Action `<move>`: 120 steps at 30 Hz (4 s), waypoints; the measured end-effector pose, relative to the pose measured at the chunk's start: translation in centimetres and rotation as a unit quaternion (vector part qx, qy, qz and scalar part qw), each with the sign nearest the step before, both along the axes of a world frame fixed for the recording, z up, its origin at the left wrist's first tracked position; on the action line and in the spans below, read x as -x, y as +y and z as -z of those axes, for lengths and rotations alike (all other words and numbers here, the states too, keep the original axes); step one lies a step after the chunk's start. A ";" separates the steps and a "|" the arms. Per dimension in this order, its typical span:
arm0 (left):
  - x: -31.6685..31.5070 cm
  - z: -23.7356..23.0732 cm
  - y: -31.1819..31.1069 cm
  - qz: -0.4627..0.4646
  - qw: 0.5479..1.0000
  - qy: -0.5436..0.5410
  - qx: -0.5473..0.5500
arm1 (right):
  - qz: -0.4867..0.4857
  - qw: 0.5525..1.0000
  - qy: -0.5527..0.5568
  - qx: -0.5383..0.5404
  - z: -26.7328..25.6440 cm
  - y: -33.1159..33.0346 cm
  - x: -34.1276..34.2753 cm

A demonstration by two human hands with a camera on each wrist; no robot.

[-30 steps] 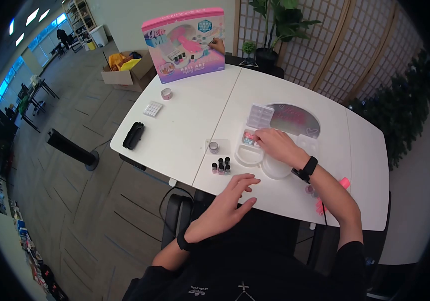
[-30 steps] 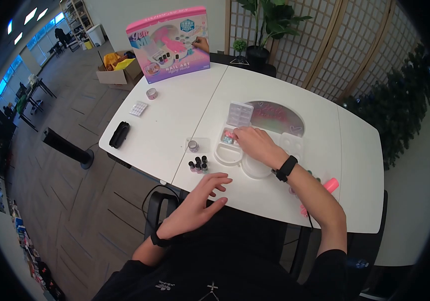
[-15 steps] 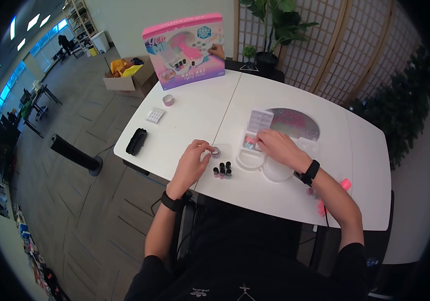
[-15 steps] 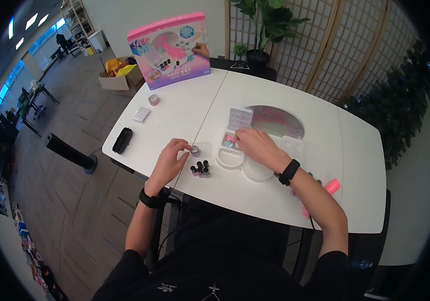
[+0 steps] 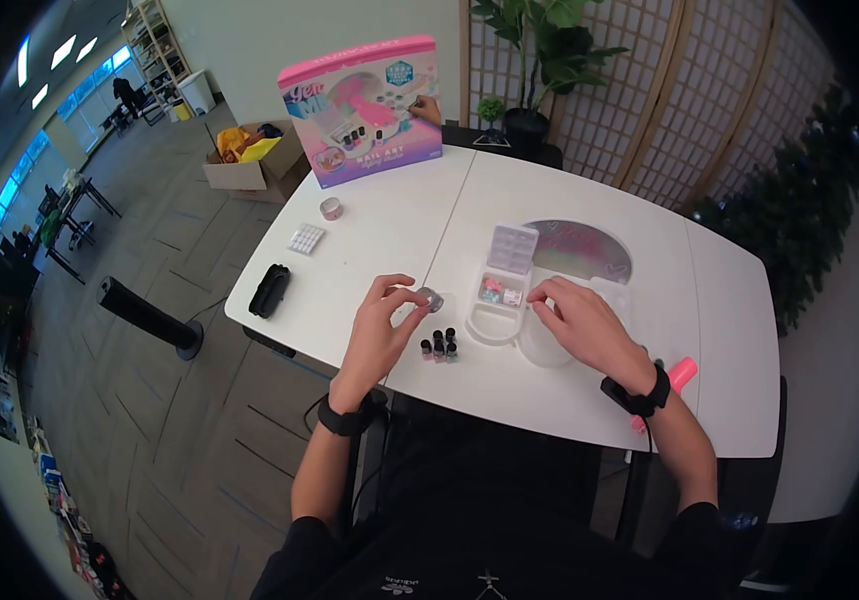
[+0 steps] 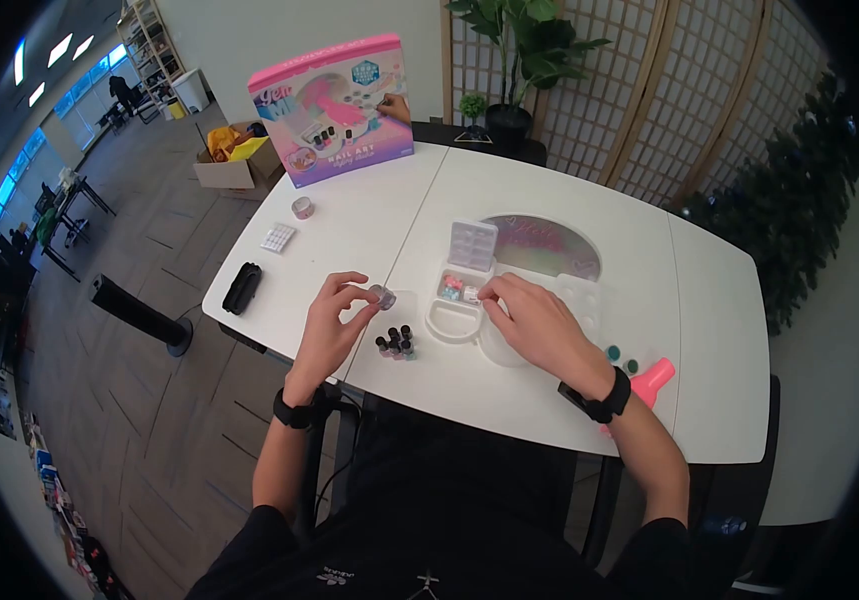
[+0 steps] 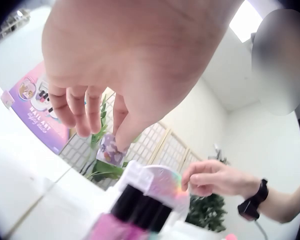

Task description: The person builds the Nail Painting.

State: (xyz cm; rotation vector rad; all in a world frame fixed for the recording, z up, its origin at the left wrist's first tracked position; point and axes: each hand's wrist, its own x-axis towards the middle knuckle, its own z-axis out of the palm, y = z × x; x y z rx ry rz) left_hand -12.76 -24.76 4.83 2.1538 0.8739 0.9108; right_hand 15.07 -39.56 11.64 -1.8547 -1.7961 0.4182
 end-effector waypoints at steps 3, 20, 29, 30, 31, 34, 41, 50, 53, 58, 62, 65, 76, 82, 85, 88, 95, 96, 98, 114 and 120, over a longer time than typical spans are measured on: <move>0.0 -3.0 -3.6 0.050 0.993 -0.106 0.025 | -0.012 0.996 0.083 0.028 -1.2 -2.8 2.1; -1.1 -3.1 -12.6 0.178 0.973 -0.148 0.005 | 0.039 0.776 0.630 -0.011 3.2 -10.6 8.7; -1.6 -2.4 -13.9 0.223 0.938 -0.174 0.200 | 0.091 0.908 0.369 -0.178 4.8 -11.0 9.6; -1.8 -1.9 -13.9 0.230 0.927 -0.191 0.228 | 0.092 0.914 0.348 -0.185 5.0 -11.0 9.6; -2.1 -1.7 -14.0 0.227 0.919 -0.206 0.248 | 0.093 0.920 0.327 -0.193 5.3 -11.0 9.6; -2.6 -1.1 -14.4 0.219 0.900 -0.237 0.291 | 0.093 0.933 0.281 -0.205 5.3 -11.0 9.7; -2.8 -1.4 -14.9 0.193 0.909 -0.253 0.270 | 0.077 0.928 0.292 -0.217 4.9 -11.0 9.7; -2.7 -1.3 -15.2 0.158 0.953 -0.208 0.152 | 0.067 0.803 0.582 -0.109 3.9 -11.6 9.8; -2.7 -1.3 -15.1 0.152 0.961 -0.194 0.122 | 0.070 0.787 0.610 -0.063 4.9 -12.1 8.9; -2.8 -1.3 -15.2 0.141 0.968 -0.181 0.103 | 0.080 0.819 0.558 -0.105 4.5 -11.8 9.6; -2.8 -1.5 -15.3 0.137 0.967 -0.186 0.108 | 0.096 0.843 0.510 -0.142 4.3 -11.6 10.2; -2.7 -2.1 -15.4 0.142 0.965 -0.188 0.118 | 0.106 0.875 0.443 -0.164 4.8 -11.7 10.0; -3.0 -0.8 -16.1 0.178 0.908 -0.276 0.261 | 0.095 0.886 0.432 -0.141 5.1 -11.5 9.7; -2.8 -1.0 -15.8 0.153 0.942 -0.246 0.169 | 0.079 0.820 0.565 -0.051 4.8 -11.8 8.8; -2.6 -1.4 -15.5 0.137 0.965 -0.203 0.093 | 0.065 0.778 0.625 -0.015 4.5 -11.6 8.3; -2.6 -1.3 -15.4 0.128 0.975 -0.179 0.039 | 0.060 0.742 0.668 -0.001 4.5 -11.6 8.1; -2.7 -1.1 -15.3 0.126 0.977 -0.168 -0.035 | 0.074 0.704 0.706 0.005 4.6 -11.5 8.2; -2.8 -1.1 -15.4 0.126 0.977 -0.168 -0.035 | 0.078 0.716 0.694 -0.006 4.6 -11.5 8.3; -2.9 -1.2 -15.3 0.132 0.975 -0.174 -0.032 | 0.085 0.738 0.668 -0.027 4.7 -11.6 8.5; -2.7 -1.4 -15.8 0.138 0.973 -0.175 -0.064 | 0.088 0.846 0.511 -0.122 4.7 -11.8 9.6; -2.7 -1.6 -15.9 0.140 0.969 -0.168 -0.113 | 0.090 0.847 0.508 -0.130 4.7 -11.8 9.7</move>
